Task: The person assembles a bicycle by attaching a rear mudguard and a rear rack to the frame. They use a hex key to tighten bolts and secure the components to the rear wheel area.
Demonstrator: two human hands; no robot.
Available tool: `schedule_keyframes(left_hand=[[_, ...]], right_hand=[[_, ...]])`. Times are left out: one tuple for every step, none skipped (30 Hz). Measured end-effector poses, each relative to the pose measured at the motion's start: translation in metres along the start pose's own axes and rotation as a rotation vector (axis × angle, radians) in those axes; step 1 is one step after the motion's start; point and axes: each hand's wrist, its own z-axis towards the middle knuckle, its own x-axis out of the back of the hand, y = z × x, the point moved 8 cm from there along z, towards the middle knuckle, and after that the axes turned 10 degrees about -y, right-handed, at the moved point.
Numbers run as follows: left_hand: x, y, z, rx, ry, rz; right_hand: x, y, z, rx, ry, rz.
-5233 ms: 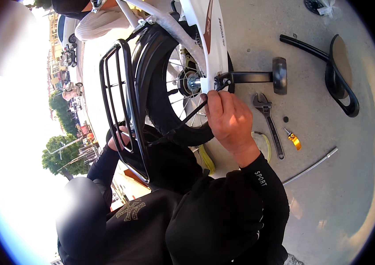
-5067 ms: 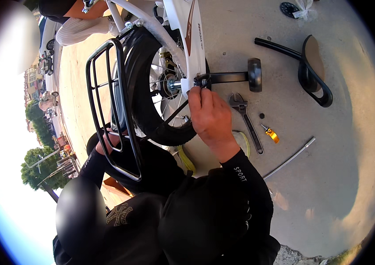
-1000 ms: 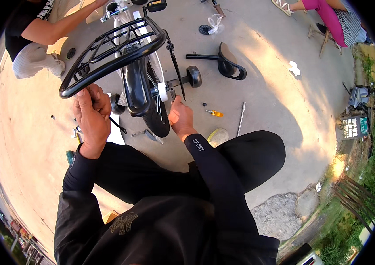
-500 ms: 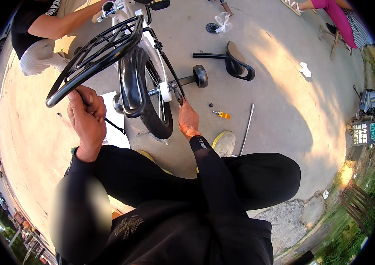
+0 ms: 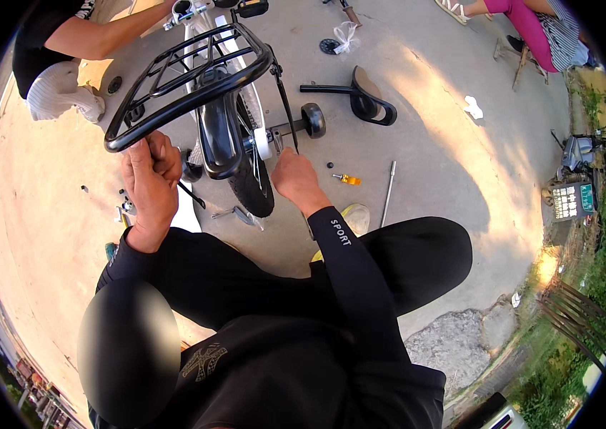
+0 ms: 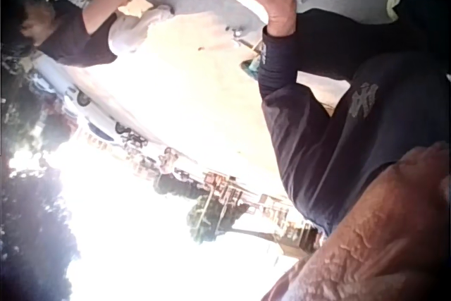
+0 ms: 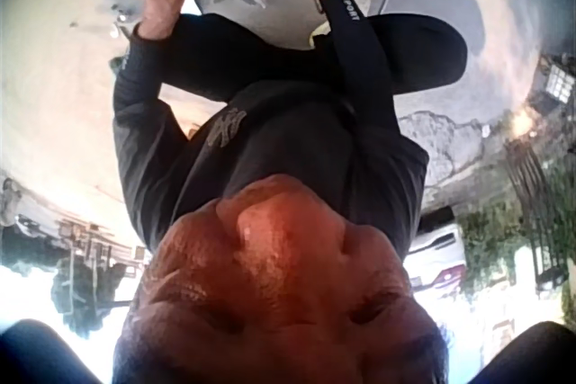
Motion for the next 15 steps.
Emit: schedule_keyframes(left_hand=[[-0.001, 0.001, 0.001, 0.005, 0.004, 0.004], [0.000, 0.002, 0.002, 0.014, 0.008, 0.013], [0.001, 0.001, 0.001, 0.015, 0.015, 0.019], [0.002, 0.001, 0.001, 0.016, 0.022, 0.024], [0.003, 0.000, 0.001, 0.016, 0.024, 0.029], [0.002, 0.001, 0.002, 0.013, 0.019, 0.028], [0.002, 0.002, 0.002, 0.009, 0.013, 0.026], [0.002, 0.001, 0.000, 0.010, 0.014, 0.024], [0.002, 0.001, -0.001, 0.012, 0.015, 0.020], [0.002, 0.001, -0.001, 0.014, 0.016, 0.016], [0.000, 0.001, 0.001, 0.016, 0.010, 0.011], [-0.001, 0.002, 0.002, 0.023, 0.016, 0.017], [-0.002, 0.002, 0.001, 0.017, 0.004, 0.018], [-0.002, 0.002, 0.001, 0.007, -0.004, 0.018], [-0.003, 0.002, 0.000, -0.004, -0.012, 0.020]], right_hand=[[0.003, 0.004, 0.003, -0.027, -0.017, 0.029], [0.011, 0.001, 0.002, -0.051, -0.037, 0.063], [0.012, 0.000, 0.003, -0.055, -0.045, 0.059], [0.012, -0.001, 0.004, -0.058, -0.058, 0.055], [0.010, -0.002, 0.007, -0.043, -0.054, 0.016], [0.008, -0.003, 0.009, -0.028, -0.050, -0.023], [0.009, -0.002, 0.009, -0.031, -0.025, -0.026], [0.008, -0.001, 0.004, -0.035, -0.007, -0.032], [0.007, 0.000, 0.001, -0.039, 0.011, -0.037], [0.004, -0.001, 0.001, -0.011, 0.015, -0.026], [0.002, 0.000, 0.001, 0.012, 0.025, -0.013], [0.000, 0.001, 0.001, 0.037, 0.035, 0.001], [-0.003, 0.002, 0.000, 0.050, 0.072, 0.000], [-0.006, 0.001, -0.002, 0.066, 0.110, -0.003], [-0.010, 0.001, -0.004, 0.083, 0.147, -0.006]])
